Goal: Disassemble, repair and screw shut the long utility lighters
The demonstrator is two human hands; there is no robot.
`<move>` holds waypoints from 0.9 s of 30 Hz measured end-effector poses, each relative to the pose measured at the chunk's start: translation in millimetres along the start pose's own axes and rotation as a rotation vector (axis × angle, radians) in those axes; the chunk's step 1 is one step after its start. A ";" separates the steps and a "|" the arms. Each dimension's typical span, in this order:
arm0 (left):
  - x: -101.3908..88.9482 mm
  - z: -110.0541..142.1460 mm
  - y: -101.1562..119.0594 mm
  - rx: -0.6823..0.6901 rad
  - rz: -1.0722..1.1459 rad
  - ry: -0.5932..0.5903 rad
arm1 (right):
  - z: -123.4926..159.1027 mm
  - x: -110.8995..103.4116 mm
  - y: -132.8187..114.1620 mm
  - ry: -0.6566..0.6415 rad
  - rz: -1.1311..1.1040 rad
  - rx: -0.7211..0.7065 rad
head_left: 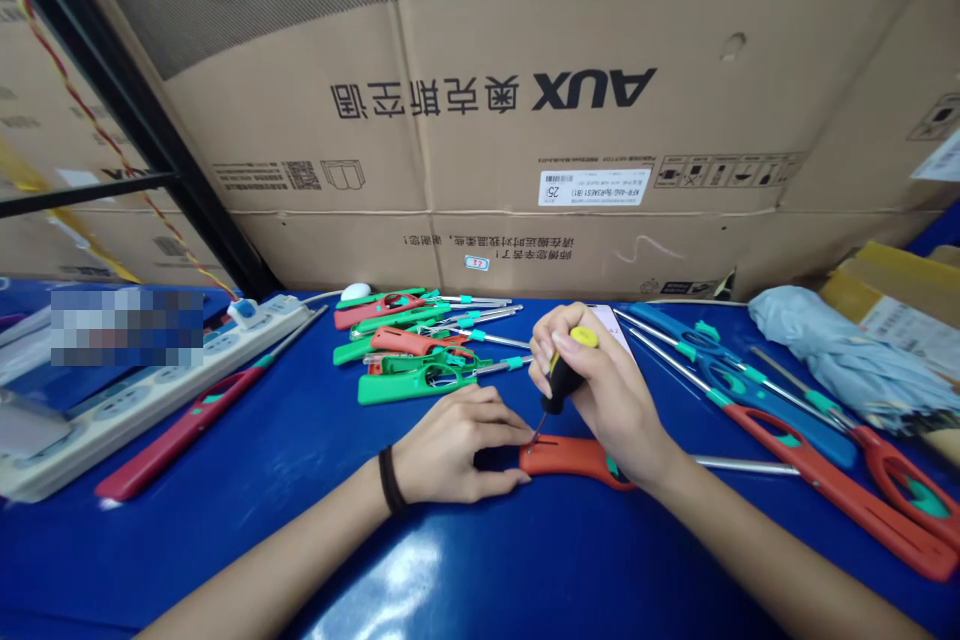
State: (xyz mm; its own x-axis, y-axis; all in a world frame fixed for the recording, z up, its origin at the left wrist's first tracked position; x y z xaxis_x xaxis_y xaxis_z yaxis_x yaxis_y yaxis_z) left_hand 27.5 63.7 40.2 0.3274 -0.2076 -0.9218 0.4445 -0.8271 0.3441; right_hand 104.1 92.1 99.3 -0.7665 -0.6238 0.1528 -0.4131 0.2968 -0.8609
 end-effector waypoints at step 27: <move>-3.0 2.5 -0.8 -0.017 -0.027 0.077 | 8.1 22.0 5.2 -0.135 0.039 0.102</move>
State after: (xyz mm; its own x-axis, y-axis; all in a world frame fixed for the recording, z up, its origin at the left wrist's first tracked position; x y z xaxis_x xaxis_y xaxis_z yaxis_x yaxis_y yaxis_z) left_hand 24.1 63.7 42.3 0.3780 -0.1441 -0.9145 0.4681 -0.8226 0.3230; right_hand 89.1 74.0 94.2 -0.7050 -0.7069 0.0572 -0.3268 0.2521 -0.9109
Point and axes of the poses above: each hand's wrist, its own z-axis away from the middle knuckle, its own x-axis out of the palm, y = z × x, the point moved 9 cm from there along -z, towards the middle knuckle, and after that the axes turned 11 degrees about -y, right-handed, at the moved point
